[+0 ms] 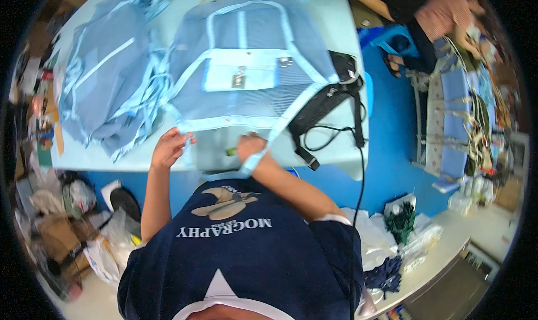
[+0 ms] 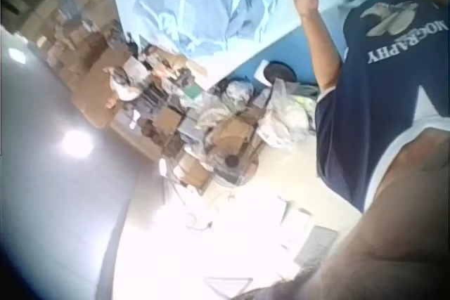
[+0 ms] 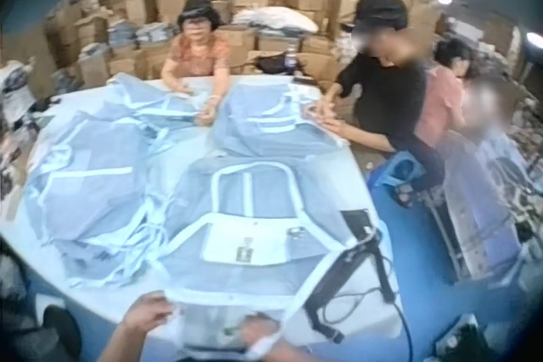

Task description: Finishing blue mesh bags by trimming loose threads or sealing seams using a handheld electronic tool.

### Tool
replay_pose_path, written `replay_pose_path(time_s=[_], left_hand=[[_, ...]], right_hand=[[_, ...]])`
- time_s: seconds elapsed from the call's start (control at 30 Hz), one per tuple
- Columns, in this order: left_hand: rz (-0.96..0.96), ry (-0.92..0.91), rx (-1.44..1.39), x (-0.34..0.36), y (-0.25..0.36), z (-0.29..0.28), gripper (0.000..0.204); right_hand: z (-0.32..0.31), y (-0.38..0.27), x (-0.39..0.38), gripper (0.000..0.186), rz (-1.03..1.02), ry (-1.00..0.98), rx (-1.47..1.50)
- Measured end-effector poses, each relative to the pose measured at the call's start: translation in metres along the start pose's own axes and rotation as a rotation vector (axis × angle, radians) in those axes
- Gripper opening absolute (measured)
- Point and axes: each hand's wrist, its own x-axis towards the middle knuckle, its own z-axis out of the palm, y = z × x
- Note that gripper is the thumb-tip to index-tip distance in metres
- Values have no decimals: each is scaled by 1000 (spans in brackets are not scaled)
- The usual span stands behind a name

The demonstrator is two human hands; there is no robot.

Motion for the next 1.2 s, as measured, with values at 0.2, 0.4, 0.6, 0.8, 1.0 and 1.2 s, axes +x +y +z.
replay_pose_path(time_s=[0.2, 0.4, 0.6, 0.8, 1.0, 1.2], left_hand=[[50, -33, -102, 0, -12, 22, 18], [65, -70, -96, 1, -16, 17, 17], [65, -160, -76, 11, -20, 8, 16], [56, -135, -40, 6, -15, 12, 16], [108, -42, -57, -6, -12, 20, 13], [163, -31, -67, -6, -20, 22, 17]], right_hand=[[-54, 31, -71, 24, 215, -487, 131], [-76, 35, -126, 26, 549, -624, -4], [-113, -29, -75, 15, 204, 234, 530], [-93, -59, 28, 25, 312, 367, 1305], [-33, -71, 72, 20, 141, 323, 1475], [-4, -77, 81, 17, 178, 264, 1484]])
